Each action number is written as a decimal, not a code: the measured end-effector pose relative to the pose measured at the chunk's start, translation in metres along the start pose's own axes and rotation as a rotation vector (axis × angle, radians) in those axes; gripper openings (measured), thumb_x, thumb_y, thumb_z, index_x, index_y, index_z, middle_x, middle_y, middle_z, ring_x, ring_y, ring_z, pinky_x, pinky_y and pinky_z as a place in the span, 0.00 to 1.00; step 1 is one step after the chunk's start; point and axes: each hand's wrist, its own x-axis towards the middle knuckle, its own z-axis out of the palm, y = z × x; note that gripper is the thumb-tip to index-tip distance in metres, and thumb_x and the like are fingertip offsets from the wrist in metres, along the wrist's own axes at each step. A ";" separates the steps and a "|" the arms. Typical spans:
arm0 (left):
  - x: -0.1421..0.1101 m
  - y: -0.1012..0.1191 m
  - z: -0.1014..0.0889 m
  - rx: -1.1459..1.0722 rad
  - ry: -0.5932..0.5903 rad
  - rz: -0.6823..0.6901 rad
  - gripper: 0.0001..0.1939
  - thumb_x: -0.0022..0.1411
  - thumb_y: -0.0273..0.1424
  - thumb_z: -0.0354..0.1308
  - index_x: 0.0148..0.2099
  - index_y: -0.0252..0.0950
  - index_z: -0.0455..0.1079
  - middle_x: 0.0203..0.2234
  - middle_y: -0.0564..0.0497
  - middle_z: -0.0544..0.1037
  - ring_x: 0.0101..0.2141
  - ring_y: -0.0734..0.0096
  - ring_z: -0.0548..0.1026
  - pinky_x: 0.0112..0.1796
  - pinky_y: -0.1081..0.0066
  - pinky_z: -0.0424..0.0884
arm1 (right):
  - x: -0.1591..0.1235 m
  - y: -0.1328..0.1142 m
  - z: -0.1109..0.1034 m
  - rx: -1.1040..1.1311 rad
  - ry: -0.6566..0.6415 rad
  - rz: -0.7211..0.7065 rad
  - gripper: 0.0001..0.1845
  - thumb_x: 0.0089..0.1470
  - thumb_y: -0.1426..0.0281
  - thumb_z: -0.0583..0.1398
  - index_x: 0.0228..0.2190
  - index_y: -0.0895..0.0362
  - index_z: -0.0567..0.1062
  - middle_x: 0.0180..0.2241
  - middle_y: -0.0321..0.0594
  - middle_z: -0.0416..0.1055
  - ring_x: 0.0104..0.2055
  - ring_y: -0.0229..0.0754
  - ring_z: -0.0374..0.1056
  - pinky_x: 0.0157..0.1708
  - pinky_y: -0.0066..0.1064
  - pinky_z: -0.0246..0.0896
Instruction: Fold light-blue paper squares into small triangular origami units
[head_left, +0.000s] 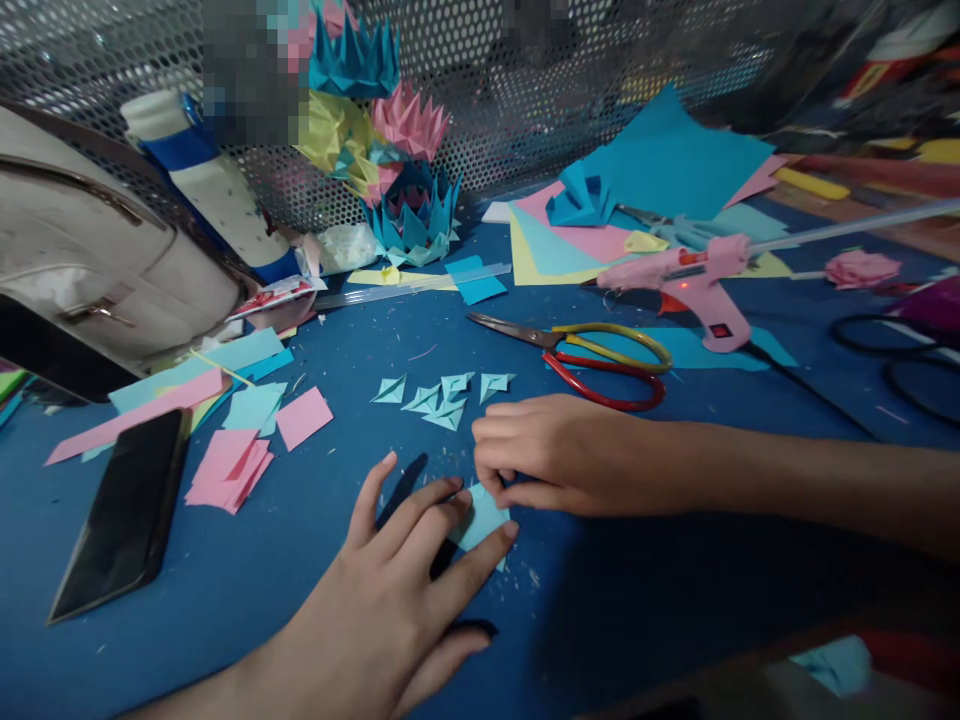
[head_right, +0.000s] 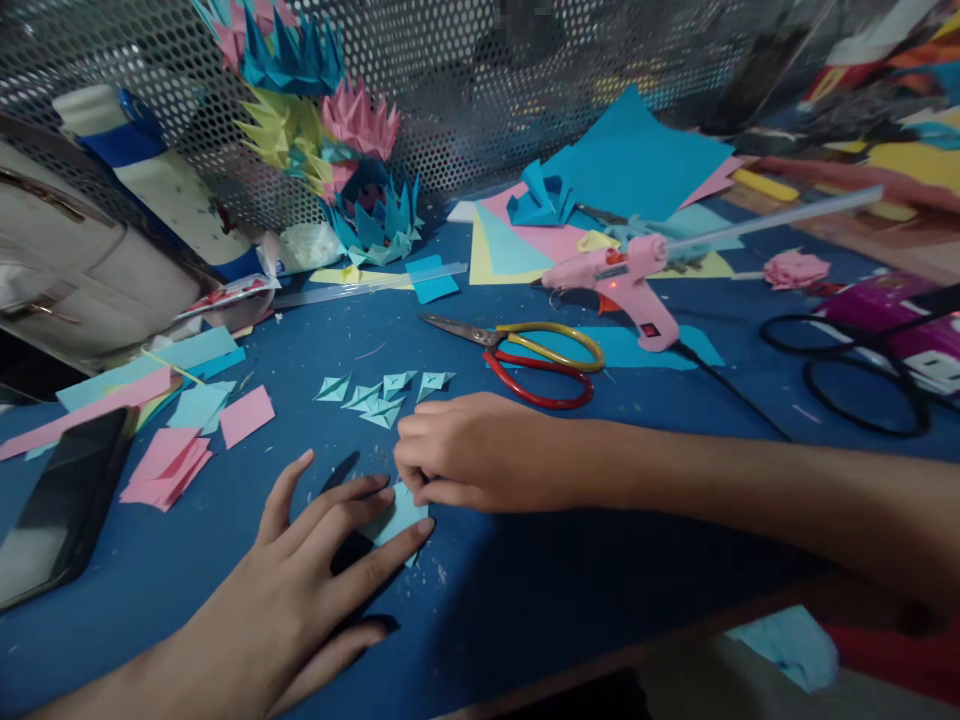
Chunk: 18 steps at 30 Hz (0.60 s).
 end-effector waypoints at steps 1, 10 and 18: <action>0.000 0.000 0.000 -0.001 0.003 -0.001 0.24 0.75 0.41 0.44 0.69 0.44 0.57 0.52 0.46 0.70 0.61 0.58 0.60 0.64 0.47 0.25 | 0.000 0.000 0.000 -0.013 0.000 -0.004 0.06 0.63 0.70 0.59 0.35 0.58 0.74 0.36 0.39 0.69 0.39 0.40 0.63 0.37 0.30 0.53; 0.002 -0.002 0.000 -0.011 0.009 0.000 0.25 0.73 0.44 0.48 0.67 0.43 0.59 0.52 0.46 0.70 0.60 0.55 0.62 0.64 0.45 0.26 | 0.000 0.000 0.005 -0.091 0.010 -0.035 0.06 0.64 0.69 0.58 0.35 0.58 0.74 0.37 0.40 0.69 0.38 0.40 0.63 0.38 0.31 0.53; 0.000 -0.002 -0.001 -0.027 -0.010 -0.011 0.26 0.72 0.43 0.50 0.68 0.44 0.57 0.52 0.46 0.70 0.59 0.56 0.64 0.64 0.45 0.26 | 0.000 0.016 -0.013 0.140 0.017 -0.050 0.07 0.64 0.69 0.58 0.38 0.57 0.76 0.37 0.38 0.71 0.38 0.37 0.67 0.34 0.26 0.54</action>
